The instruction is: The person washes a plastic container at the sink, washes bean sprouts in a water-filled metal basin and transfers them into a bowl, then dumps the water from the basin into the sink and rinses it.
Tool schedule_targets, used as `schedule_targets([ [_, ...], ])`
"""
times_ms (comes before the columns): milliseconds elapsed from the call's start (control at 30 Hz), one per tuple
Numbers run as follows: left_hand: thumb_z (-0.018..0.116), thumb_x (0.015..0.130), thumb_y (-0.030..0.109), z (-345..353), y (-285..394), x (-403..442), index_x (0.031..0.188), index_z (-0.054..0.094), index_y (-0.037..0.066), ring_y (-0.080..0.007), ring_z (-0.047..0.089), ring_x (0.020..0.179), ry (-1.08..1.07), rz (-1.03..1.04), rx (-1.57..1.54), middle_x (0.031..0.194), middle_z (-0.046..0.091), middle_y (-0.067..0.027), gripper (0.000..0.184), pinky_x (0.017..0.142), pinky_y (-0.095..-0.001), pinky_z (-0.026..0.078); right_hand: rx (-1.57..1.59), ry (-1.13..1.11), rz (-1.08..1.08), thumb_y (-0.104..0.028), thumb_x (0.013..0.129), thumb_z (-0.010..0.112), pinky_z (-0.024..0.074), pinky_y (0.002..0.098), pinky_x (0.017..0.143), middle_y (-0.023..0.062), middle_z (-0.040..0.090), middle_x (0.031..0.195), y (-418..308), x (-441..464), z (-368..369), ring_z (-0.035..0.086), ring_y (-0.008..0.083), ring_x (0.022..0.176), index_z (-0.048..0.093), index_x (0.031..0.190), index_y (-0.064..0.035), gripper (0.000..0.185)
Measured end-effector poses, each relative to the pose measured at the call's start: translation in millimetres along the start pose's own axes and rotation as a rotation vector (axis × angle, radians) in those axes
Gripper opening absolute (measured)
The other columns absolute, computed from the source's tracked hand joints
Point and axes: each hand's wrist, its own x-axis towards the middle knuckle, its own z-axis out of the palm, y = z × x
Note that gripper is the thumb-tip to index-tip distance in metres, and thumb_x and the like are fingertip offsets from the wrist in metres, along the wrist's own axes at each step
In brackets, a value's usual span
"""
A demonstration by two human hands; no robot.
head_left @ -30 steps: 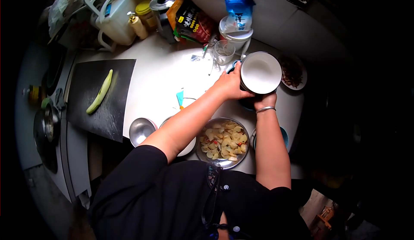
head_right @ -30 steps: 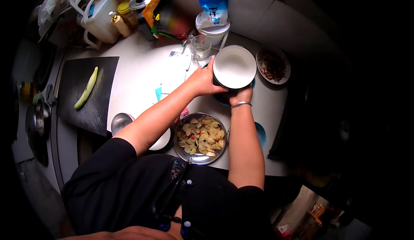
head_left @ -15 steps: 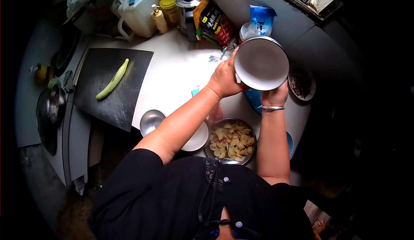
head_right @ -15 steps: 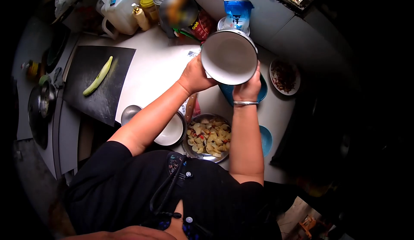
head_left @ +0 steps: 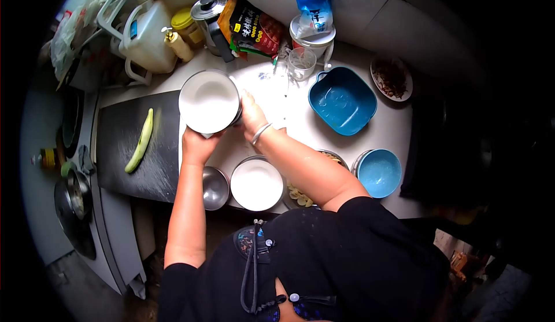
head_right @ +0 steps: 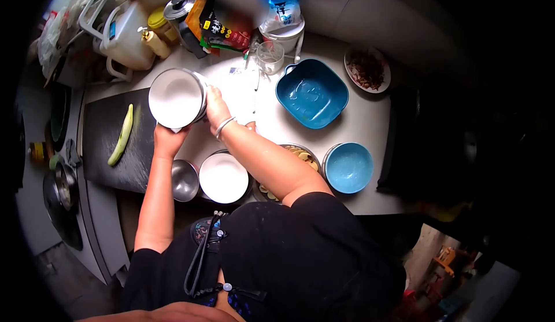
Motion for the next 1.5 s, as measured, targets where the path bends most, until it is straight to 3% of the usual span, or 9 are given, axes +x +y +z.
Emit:
schedule_targets([
  [433, 0.079, 0.065, 0.025, -7, -29, -2, 0.103, 0.064, 0.003, -0.0272, 0.064, 0.091, -0.176, -0.260, 0.076, 0.097, 0.067, -0.0145, 0.046, 0.078, -0.0353, 0.050, -0.275, 0.007, 0.187, -0.051, 0.091, 0.033, 0.0404, 0.0521, 0.081, 0.0123, 0.042, 0.127, 4, -1, 6, 0.044, 0.0277, 0.106, 0.032, 0.135, -0.0161, 0.056],
  [567, 0.079, 0.065, 0.025, -6, -28, -6, 0.106, 0.063, 0.004, -0.0269, 0.063, 0.095, -0.196, -0.201, 0.106, 0.102, 0.065, -0.0143, 0.048, 0.080, -0.0354, 0.049, -0.431, -0.203, 0.222, -0.043, 0.089, 0.047, 0.0433, 0.0368, 0.083, 0.0080, 0.046, 0.125, -34, -31, -13, 0.048, 0.0223, 0.100, 0.034, 0.136, -0.0104, 0.059],
  [700, 0.076, 0.068, 0.025, -4, -35, -9, 0.108, 0.061, 0.005, -0.0276, 0.062, 0.097, -0.218, -0.206, 0.141, 0.103, 0.065, -0.0145, 0.047, 0.081, -0.0365, 0.048, -0.667, -0.291, -0.186, -0.029, 0.087, 0.053, 0.0455, 0.0323, 0.085, 0.0101, 0.057, 0.116, -35, -41, -50, 0.054, 0.0210, 0.103, 0.045, 0.130, -0.0032, 0.050],
  [733, 0.076, 0.068, 0.025, -6, -31, -9, 0.108, 0.061, 0.005, -0.0276, 0.062, 0.097, -0.221, -0.205, 0.141, 0.103, 0.065, -0.0145, 0.047, 0.081, -0.0365, 0.048, -0.692, -0.153, -0.225, -0.025, 0.082, 0.057, 0.0473, 0.0327, 0.084, 0.0184, 0.062, 0.107, -57, -73, -45, 0.060, 0.0258, 0.097, 0.061, 0.110, -0.0041, 0.035],
  [1100, 0.068, 0.077, 0.016, -54, -58, -55, 0.136, 0.038, 0.009, -0.0285, 0.051, 0.116, -0.168, -0.296, 0.121, 0.125, 0.052, -0.0196, 0.066, 0.097, -0.0369, 0.040, -1.658, 0.927, -0.456, -0.025, 0.078, 0.063, 0.0485, 0.0397, 0.085, 0.0191, 0.062, 0.105, -191, -130, -203, 0.061, 0.0311, 0.096, 0.064, 0.102, -0.0033, 0.032],
  [1233, 0.067, 0.078, 0.014, -85, -55, -82, 0.125, 0.052, 0.007, -0.0266, 0.054, 0.112, -0.079, -0.233, 0.179, 0.120, 0.056, -0.0174, 0.050, 0.096, -0.0348, 0.041, -1.621, 0.895, -0.182, -0.017, 0.077, 0.063, 0.0509, 0.0377, 0.079, 0.0212, 0.062, 0.101, -194, -103, -253, 0.063, 0.0309, 0.090, 0.057, 0.111, 0.0000, 0.038],
  [1300, 0.067, 0.079, 0.014, -102, -57, -96, 0.122, 0.055, 0.006, -0.0256, 0.055, 0.110, -0.051, -0.216, 0.172, 0.117, 0.057, -0.0167, 0.046, 0.094, -0.0339, 0.042, -1.125, 0.624, 0.209, -0.003, 0.076, 0.053, 0.0535, 0.0343, 0.057, 0.0202, 0.064, 0.087, -189, -91, -272, 0.066, 0.0265, 0.063, 0.055, 0.108, 0.0024, 0.032],
  [1333, 0.067, 0.079, 0.015, -109, -53, -105, 0.119, 0.057, 0.005, -0.0249, 0.056, 0.108, -0.031, -0.236, 0.161, 0.115, 0.059, -0.0165, 0.042, 0.093, -0.0335, 0.042, -1.069, 0.659, 0.092, 0.003, 0.073, 0.044, 0.0483, 0.0313, 0.042, 0.0172, 0.063, 0.073, -178, -85, -283, 0.060, 0.0225, 0.045, 0.055, 0.103, 0.0041, 0.032],
  [1500, 0.067, 0.079, 0.015, -145, -80, -157, 0.114, 0.059, 0.003, -0.0233, 0.059, 0.102, 0.009, -0.247, 0.179, 0.109, 0.061, -0.0161, 0.038, 0.090, -0.0319, 0.044, -1.150, 0.682, -0.386, -0.003, 0.074, 0.047, 0.0493, 0.0343, 0.048, 0.0170, 0.064, 0.074, -192, -123, -259, 0.061, 0.0228, 0.049, 0.055, 0.112, -0.0029, 0.039],
])
